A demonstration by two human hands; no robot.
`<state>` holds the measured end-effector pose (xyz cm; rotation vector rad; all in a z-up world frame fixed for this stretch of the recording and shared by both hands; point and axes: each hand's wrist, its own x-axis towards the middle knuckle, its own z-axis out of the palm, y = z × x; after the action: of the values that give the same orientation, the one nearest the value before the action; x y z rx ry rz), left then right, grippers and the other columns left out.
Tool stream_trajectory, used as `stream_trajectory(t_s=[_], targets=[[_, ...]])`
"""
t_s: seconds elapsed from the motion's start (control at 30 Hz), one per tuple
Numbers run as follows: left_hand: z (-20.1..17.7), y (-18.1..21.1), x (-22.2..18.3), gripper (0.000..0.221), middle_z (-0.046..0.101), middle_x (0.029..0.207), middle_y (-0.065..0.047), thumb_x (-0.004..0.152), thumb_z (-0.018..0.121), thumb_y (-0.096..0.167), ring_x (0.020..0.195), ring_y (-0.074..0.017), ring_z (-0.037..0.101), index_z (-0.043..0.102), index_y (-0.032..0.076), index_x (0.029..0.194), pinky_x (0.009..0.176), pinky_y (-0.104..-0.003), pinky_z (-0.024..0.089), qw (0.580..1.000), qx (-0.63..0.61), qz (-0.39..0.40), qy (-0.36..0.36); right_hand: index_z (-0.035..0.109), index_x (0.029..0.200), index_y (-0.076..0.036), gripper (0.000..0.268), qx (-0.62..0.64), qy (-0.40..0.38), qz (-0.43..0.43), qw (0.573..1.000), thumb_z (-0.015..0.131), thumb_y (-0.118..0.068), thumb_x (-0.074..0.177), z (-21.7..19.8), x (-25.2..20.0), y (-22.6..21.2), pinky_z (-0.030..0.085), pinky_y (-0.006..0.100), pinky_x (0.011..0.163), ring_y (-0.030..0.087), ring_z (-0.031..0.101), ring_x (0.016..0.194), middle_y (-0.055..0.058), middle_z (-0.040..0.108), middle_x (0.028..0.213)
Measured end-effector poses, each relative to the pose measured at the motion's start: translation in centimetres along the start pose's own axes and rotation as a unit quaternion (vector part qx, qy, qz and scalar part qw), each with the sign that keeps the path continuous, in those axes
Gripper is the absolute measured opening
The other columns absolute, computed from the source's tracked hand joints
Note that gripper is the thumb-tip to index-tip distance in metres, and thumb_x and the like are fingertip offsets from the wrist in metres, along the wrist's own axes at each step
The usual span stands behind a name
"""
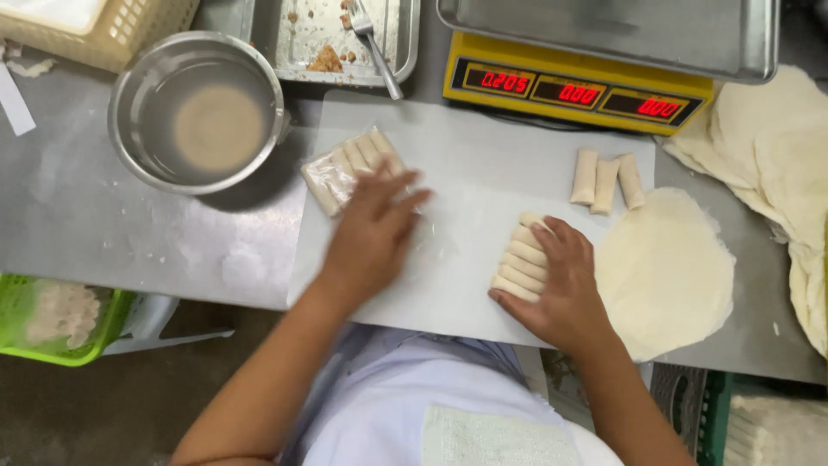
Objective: Packing spring rolls into plastic bags and writing on paper labels.
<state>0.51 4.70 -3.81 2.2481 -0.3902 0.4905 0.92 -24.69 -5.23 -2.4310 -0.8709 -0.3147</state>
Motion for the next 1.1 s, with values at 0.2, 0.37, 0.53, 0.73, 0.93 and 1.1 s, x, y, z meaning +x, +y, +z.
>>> stream_trajectory(t_s=[0.2, 0.37, 0.53, 0.73, 0.93, 1.1], targets=[[0.3, -7.4, 1.3, 0.042, 0.053, 0.154, -0.004, 0.104, 0.057, 0.015, 0.148, -0.0381, 0.038, 0.062, 0.019, 0.145, 0.12, -0.061, 0.024, 0.966, 0.247, -0.003, -0.082, 0.036, 0.153, -0.005, 0.106, -0.031, 0.026, 0.043, 0.998, 0.086, -0.055, 0.074, 1.3, 1.5, -1.1, 0.029, 0.063, 0.115, 0.048, 0.043, 0.134, 0.029, 0.043, 0.141], [-1.1, -3.9, 2.1, 0.047, 0.047, 0.159, -0.012, 0.101, 0.061, 0.026, 0.152, -0.0449, 0.026, 0.06, 0.014, 0.146, 0.121, -0.063, 0.02, 0.956, 0.235, -0.073, -0.158, 0.025, 0.159, -0.012, 0.123, -0.027, -0.063, 0.07, 0.995, 0.087, -0.062, 0.065, -0.4, 1.5, -0.8, 0.022, 0.071, 0.116, 0.058, 0.035, 0.14, 0.038, 0.031, 0.15], [-0.5, -1.8, -4.1, 0.028, 0.07, 0.111, -0.009, 0.104, 0.054, 0.022, 0.114, -0.0312, 0.067, 0.066, 0.014, 0.128, 0.093, -0.039, 0.053, 0.951, 0.209, 0.024, -0.227, 0.033, 0.153, -0.008, 0.105, 0.0, -0.027, 0.024, 0.999, 0.087, -0.051, 0.074, 0.7, 1.5, -0.9, 0.03, 0.062, 0.117, 0.047, 0.046, 0.134, 0.028, 0.043, 0.142], [-0.5, -0.9, -4.5, 0.011, 0.065, 0.101, -0.002, 0.102, 0.059, 0.018, 0.098, -0.0247, 0.069, 0.069, 0.022, 0.105, 0.079, -0.035, 0.055, 0.962, 0.232, 0.138, -0.026, 0.036, 0.15, -0.012, 0.102, 0.069, -0.051, -0.08, 0.993, 0.089, -0.05, 0.072, 1.3, 0.0, -3.8, 0.035, 0.065, 0.112, 0.048, 0.049, 0.134, 0.029, 0.045, 0.145], [-0.1, 1.0, -3.0, 0.022, 0.06, 0.102, -0.004, 0.101, 0.057, 0.008, 0.096, -0.0255, 0.064, 0.067, 0.018, 0.117, 0.077, -0.036, 0.051, 0.96, 0.229, 0.16, 0.019, 0.038, 0.151, -0.018, 0.103, 0.106, -0.072, -0.176, 0.976, 0.091, -0.049, 0.069, 2.4, 0.5, -4.8, 0.04, 0.066, 0.108, 0.052, 0.047, 0.136, 0.032, 0.044, 0.15], [0.8, 0.5, -4.9, 0.031, 0.061, 0.114, -0.004, 0.106, 0.05, 0.011, 0.105, -0.0245, 0.059, 0.063, 0.022, 0.132, 0.085, -0.035, 0.052, 0.965, 0.2, 0.151, 0.074, 0.039, 0.147, -0.019, 0.093, 0.119, -0.068, -0.195, 0.971, 0.088, -0.051, 0.074, 4.2, 1.9, -5.7, 0.046, 0.06, 0.11, 0.053, 0.048, 0.135, 0.032, 0.043, 0.145]])
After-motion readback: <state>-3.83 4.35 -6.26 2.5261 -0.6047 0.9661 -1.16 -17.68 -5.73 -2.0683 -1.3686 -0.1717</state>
